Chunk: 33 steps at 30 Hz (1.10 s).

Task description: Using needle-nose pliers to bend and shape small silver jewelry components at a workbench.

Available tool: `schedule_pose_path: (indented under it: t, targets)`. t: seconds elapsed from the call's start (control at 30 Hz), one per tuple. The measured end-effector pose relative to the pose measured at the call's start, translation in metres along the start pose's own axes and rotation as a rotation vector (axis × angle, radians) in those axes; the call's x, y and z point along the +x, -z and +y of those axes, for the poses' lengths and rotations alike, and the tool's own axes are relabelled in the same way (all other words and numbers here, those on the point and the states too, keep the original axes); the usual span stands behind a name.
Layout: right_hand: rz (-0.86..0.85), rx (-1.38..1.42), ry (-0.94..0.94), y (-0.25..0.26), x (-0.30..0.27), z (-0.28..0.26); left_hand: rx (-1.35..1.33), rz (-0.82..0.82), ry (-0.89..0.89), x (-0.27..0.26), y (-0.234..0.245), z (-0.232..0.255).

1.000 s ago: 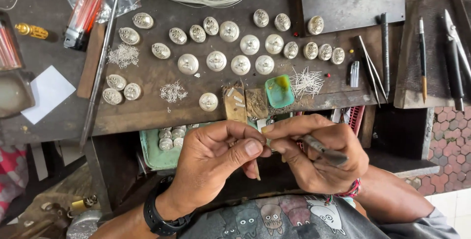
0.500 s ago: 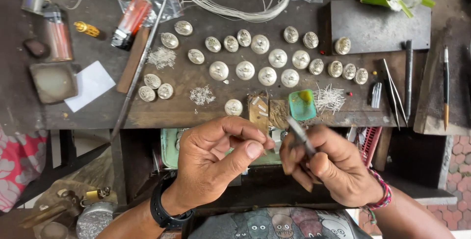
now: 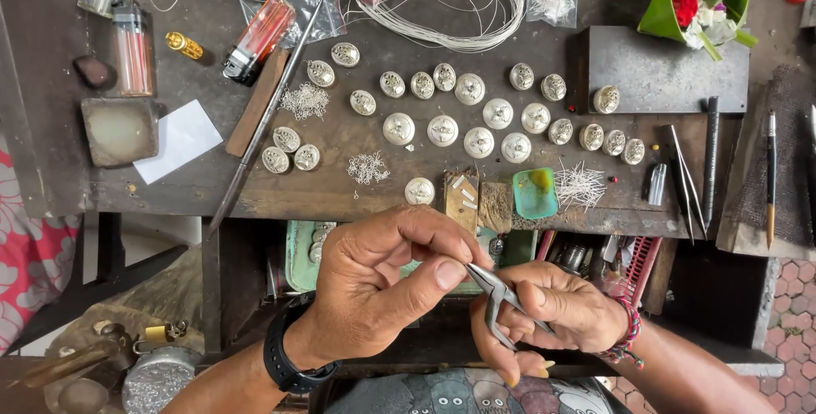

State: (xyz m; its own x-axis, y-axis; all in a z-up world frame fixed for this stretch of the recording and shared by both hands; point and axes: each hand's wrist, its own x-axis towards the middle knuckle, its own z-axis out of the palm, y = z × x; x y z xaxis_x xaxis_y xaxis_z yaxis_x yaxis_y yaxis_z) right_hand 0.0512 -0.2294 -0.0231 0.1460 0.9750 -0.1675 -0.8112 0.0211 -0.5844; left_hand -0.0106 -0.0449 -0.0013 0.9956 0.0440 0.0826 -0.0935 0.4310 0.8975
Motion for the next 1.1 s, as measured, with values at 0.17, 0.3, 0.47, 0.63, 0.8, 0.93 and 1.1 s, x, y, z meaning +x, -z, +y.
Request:
schedule_pose_path:
  t: [0.17,0.3,0.47,0.63,0.8,0.93,1.1]
  targets:
    - [-0.019,0.068,0.001,0.000,0.001,0.002,0.006,0.003,0.002,0.000,0.000,0.000]
    - [-0.041,0.121,-0.006,0.000,0.000,0.001,-0.010,0.002,0.012,-0.001,0.000,0.000]
    - [-0.023,0.098,-0.012,0.002,-0.001,0.003,-0.031,-0.002,-0.001,-0.001,0.000,-0.001]
    - [0.000,0.065,0.013,-0.001,-0.002,0.003,-0.036,-0.001,-0.014,-0.002,-0.001,-0.002]
    - [0.225,-0.492,0.233,-0.007,-0.002,0.006,-0.053,0.035,-0.031,-0.002,-0.002,-0.003]
    - [0.279,-1.059,0.511,-0.010,0.005,0.001,-0.034,0.060,-0.045,-0.003,-0.004,-0.003]
    - [0.527,-1.548,0.611,-0.009,0.002,0.007,-0.019,0.105,-0.050,-0.004,-0.005,-0.006]
